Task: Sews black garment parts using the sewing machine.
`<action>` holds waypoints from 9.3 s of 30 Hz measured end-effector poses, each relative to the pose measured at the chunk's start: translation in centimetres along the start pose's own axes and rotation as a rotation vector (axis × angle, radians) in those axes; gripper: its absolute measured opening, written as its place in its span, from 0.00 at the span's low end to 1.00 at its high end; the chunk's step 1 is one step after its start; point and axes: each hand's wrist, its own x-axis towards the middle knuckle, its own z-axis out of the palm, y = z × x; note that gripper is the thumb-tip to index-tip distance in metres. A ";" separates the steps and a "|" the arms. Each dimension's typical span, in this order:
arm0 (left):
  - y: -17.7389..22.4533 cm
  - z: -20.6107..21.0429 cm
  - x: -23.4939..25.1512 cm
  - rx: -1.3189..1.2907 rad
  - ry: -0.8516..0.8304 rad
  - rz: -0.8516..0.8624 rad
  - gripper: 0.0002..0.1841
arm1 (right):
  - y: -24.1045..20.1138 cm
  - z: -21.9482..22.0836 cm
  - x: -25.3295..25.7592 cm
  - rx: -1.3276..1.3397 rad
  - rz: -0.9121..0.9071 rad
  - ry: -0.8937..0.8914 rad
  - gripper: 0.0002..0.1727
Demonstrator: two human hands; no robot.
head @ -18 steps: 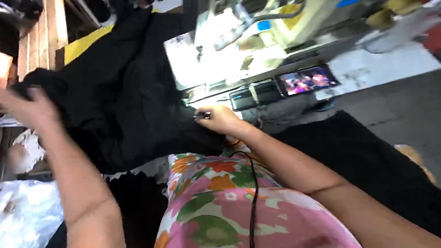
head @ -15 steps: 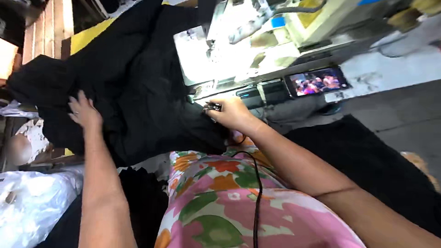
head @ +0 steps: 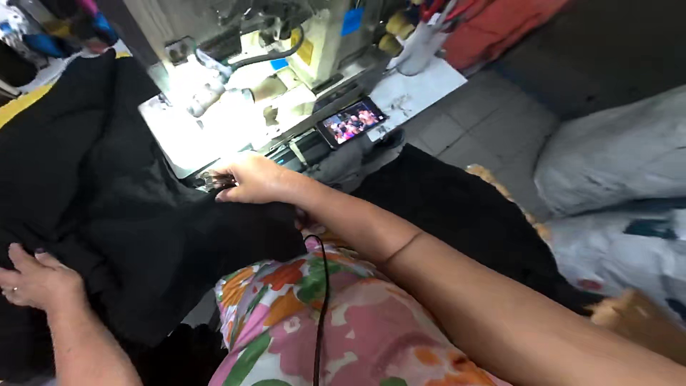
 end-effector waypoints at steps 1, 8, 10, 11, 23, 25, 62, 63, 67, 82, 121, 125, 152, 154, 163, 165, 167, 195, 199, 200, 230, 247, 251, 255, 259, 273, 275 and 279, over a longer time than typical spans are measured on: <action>-0.3 0.4 0.0 0.005 0.009 -0.004 0.31 | 0.7 0.3 -0.1 -0.133 0.066 -0.004 0.14; 6.6 -4.6 -5.2 -0.175 0.072 0.151 0.31 | -0.7 4.1 -3.0 -0.176 0.106 0.201 0.11; 9.9 -4.5 -7.3 -0.236 0.085 0.382 0.32 | -2.2 3.5 -3.5 -0.038 0.016 0.184 0.11; 11.7 -4.0 -8.2 -0.236 0.048 0.474 0.32 | -2.1 3.4 -3.4 0.007 -0.020 0.194 0.09; 13.6 2.5 -13.5 -0.233 -0.214 0.672 0.26 | 5.3 5.5 -11.3 0.032 0.134 0.035 0.13; 13.0 1.7 -14.7 -0.260 -0.214 0.704 0.25 | 4.9 5.3 -12.3 0.020 0.167 0.024 0.12; 30.5 -4.6 -19.7 -0.377 -0.384 1.440 0.08 | 5.5 2.9 -13.8 1.008 0.164 0.283 0.05; 30.6 -5.0 -19.8 -0.380 -0.362 1.439 0.08 | 5.4 3.1 -13.5 1.119 0.143 0.296 0.04; 30.7 -6.1 -20.6 -0.505 -0.398 1.464 0.08 | 5.8 3.4 -13.2 1.140 0.185 0.539 0.11; 20.1 -4.5 -21.0 -0.454 -0.655 1.365 0.18 | 3.1 5.4 -4.5 -0.047 0.055 0.237 0.07; 12.4 -3.8 -18.9 -0.537 -0.618 0.969 0.19 | 0.2 5.0 -2.4 -0.382 0.151 0.294 0.10; 12.7 -3.3 -19.1 -0.569 -0.624 0.970 0.19 | -1.8 5.5 -4.1 -0.260 -0.124 0.414 0.07; 16.8 -2.1 -26.9 -0.835 -0.570 0.682 0.23 | -1.4 5.7 -12.1 0.426 0.039 0.410 0.15; 16.8 -1.4 -27.1 -0.967 -0.475 0.702 0.11 | -1.7 5.9 -12.1 0.581 0.044 0.375 0.16; 14.5 -4.7 -26.1 -1.100 -0.316 0.439 0.16 | -1.8 6.1 -14.0 0.506 -0.027 0.289 0.24; 14.2 -4.7 -25.7 -0.806 -0.066 0.622 0.22 | -2.4 6.8 -14.0 0.206 -0.142 0.288 0.26; 13.0 -5.7 -24.4 -0.518 0.200 0.728 0.17 | -2.6 6.3 -14.4 -0.004 -0.194 0.330 0.27; 24.8 -10.6 -8.1 -0.784 0.526 0.788 0.12 | -1.8 -1.1 -3.4 0.140 -0.382 0.458 0.15; 28.2 -6.4 -6.2 -0.242 -0.005 0.634 0.16 | 3.2 0.9 -3.6 0.415 -0.061 0.421 0.18; 29.0 -4.6 -5.9 -0.203 -0.083 0.627 0.16 | 4.0 1.7 -3.8 0.494 0.047 0.420 0.17; 12.1 -2.2 -10.2 -0.181 -0.168 0.867 0.23 | 3.2 3.7 -2.7 1.095 0.362 0.301 0.18; 15.0 -1.6 -11.1 -0.198 0.181 0.809 0.17 | 2.6 2.7 -3.5 1.225 0.422 0.243 0.17; 14.2 -0.3 -10.5 -0.135 0.090 0.889 0.17 | 3.9 4.3 -3.4 1.086 0.402 0.242 0.18; 13.1 1.4 -9.5 -0.197 -0.058 0.922 0.18 | 4.4 4.1 -4.6 0.629 0.294 0.609 0.12; 13.2 1.0 -9.7 -0.258 -0.030 0.887 0.17 | 2.7 3.1 -4.4 0.443 0.052 0.718 0.09; 18.0 -8.5 -11.8 -0.576 -0.201 0.759 0.17 | -0.8 4.5 -4.7 0.194 -0.114 0.582 0.12; 21.0 -10.4 -12.8 -0.571 -0.313 0.752 0.16 | -1.1 4.9 -4.6 0.005 -0.237 0.592 0.14; 24.7 -10.4 -12.2 -0.318 -0.598 0.772 0.12 | -1.1 5.2 -4.6 -0.155 -0.352 0.574 0.06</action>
